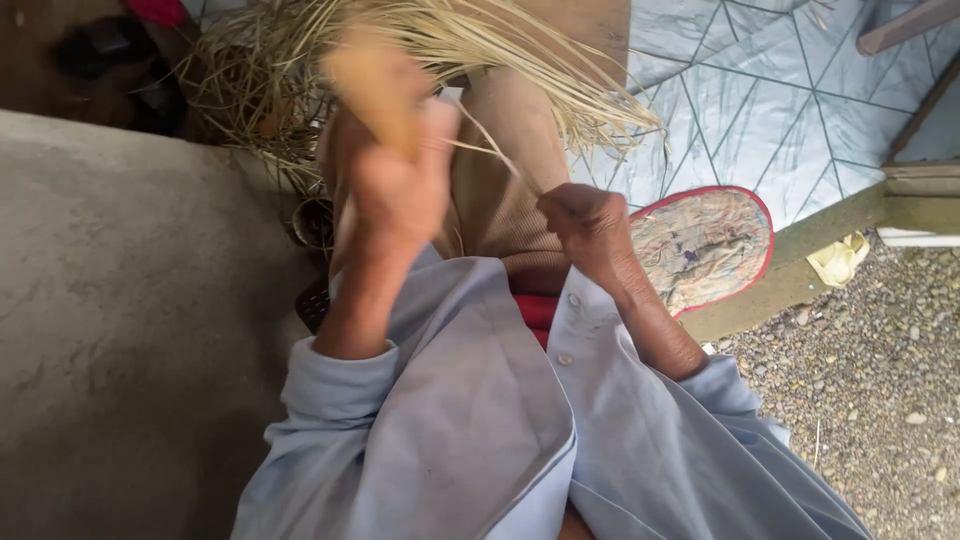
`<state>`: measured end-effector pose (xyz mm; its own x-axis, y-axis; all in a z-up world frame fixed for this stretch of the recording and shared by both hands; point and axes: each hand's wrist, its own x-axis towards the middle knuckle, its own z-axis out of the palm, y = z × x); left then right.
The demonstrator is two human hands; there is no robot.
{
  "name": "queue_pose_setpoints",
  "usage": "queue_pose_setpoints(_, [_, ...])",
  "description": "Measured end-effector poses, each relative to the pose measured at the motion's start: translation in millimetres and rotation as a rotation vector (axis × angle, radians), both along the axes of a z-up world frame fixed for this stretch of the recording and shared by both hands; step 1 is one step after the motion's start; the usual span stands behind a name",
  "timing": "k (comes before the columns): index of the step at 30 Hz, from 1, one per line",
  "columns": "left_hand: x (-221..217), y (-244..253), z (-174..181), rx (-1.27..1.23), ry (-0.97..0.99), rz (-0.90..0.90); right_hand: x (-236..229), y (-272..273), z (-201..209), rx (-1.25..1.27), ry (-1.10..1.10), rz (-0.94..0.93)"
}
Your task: Preparing straw fibers by pulling them against a wooden tool to strip and smooth them for weaving.
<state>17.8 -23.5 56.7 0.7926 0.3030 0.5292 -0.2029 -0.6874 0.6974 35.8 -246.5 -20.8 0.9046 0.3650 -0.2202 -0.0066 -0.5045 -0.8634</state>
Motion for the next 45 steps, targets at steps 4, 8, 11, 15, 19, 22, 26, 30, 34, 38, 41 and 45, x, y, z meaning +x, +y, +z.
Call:
queue_pose_setpoints(4, [-2, 17, -7, 0.039, -0.104, 0.071, 7, -13, -17, 0.011, -0.086, -0.068])
queue_pose_setpoints(8, [0, -16, -37, 0.119, 0.106, -0.404, -4, 5, -6, 0.068, -0.132, 0.117])
queue_pose_setpoints(11, [2, -34, -77, 0.226, 0.287, -0.538, -8, 9, 0, 0.127, -0.141, 0.149])
queue_pose_setpoints(15, [4, -46, -85, 0.249, 0.305, -0.438, -5, 9, -5, 0.171, -0.226, 0.176])
queue_pose_setpoints(19, [17, -49, -99, 0.3, 0.239, -0.34, -6, 16, -11, 0.232, -0.201, 0.153])
queue_pose_setpoints(22, [29, -41, -116, 0.347, 0.232, -0.287, -7, 16, -10, 0.296, -0.056, 0.109])
queue_pose_setpoints(26, [45, -17, -145, 0.471, 0.273, -0.176, -17, 2, 2, 0.276, 0.053, 0.071])
queue_pose_setpoints(30, [59, 2, -153, 0.519, 0.217, -0.079, -26, -20, 19, 0.321, 0.203, 0.011])
queue_pose_setpoints(34, [75, 41, -170, 0.555, 0.153, 0.001, -38, -51, 37, 0.294, 0.237, -0.011])
queue_pose_setpoints(38, [77, 83, -153, -0.135, 0.177, 0.246, -32, -73, 46, 0.442, 0.51, -0.262])
queue_pose_setpoints(41, [42, 34, -69, -0.472, 0.171, -0.038, -18, -65, 17, 0.683, 0.765, -0.395])
queue_pose_setpoints(45, [-10, -32, -98, -0.414, -0.036, -0.574, -6, -27, 23, 0.798, 0.912, -0.447])
